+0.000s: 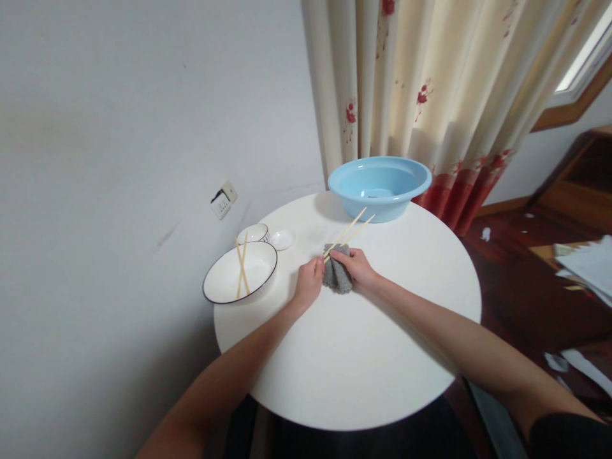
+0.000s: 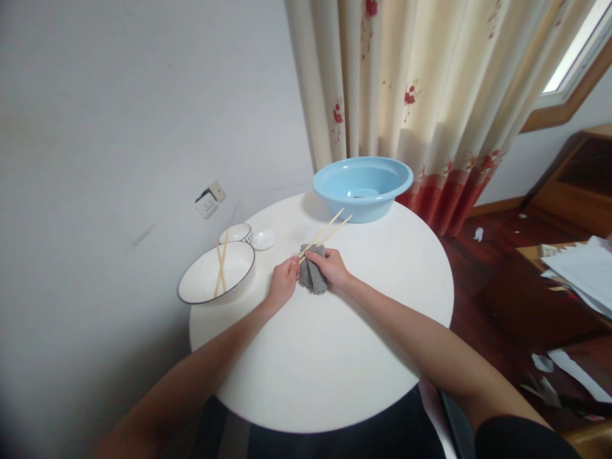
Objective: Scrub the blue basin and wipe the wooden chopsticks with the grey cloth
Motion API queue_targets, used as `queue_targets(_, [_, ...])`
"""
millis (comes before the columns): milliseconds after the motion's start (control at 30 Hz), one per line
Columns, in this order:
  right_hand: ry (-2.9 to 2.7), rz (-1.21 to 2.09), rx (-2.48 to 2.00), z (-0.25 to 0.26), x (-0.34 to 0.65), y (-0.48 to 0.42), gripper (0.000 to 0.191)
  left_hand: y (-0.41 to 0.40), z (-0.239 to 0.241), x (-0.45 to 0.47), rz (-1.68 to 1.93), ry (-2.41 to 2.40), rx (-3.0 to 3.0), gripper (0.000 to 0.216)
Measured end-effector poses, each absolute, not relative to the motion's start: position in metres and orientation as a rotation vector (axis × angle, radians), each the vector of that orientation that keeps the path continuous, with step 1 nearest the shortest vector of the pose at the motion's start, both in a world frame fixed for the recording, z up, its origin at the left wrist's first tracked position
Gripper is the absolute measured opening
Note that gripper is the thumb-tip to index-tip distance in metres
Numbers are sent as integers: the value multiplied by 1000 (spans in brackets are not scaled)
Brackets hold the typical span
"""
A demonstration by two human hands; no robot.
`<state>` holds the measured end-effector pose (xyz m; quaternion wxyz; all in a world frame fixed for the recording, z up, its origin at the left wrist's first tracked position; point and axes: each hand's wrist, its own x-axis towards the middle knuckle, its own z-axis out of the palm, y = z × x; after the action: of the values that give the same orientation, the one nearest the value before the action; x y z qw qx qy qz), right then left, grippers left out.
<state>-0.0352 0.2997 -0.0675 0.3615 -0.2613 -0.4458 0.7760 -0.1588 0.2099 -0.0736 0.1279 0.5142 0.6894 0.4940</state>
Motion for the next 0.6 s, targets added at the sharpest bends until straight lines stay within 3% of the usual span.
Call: queue_targets(600, [-768, 1682, -867, -54, -12, 375, 21, 205, -76, -161, 1449, 2001, 1499, 48])
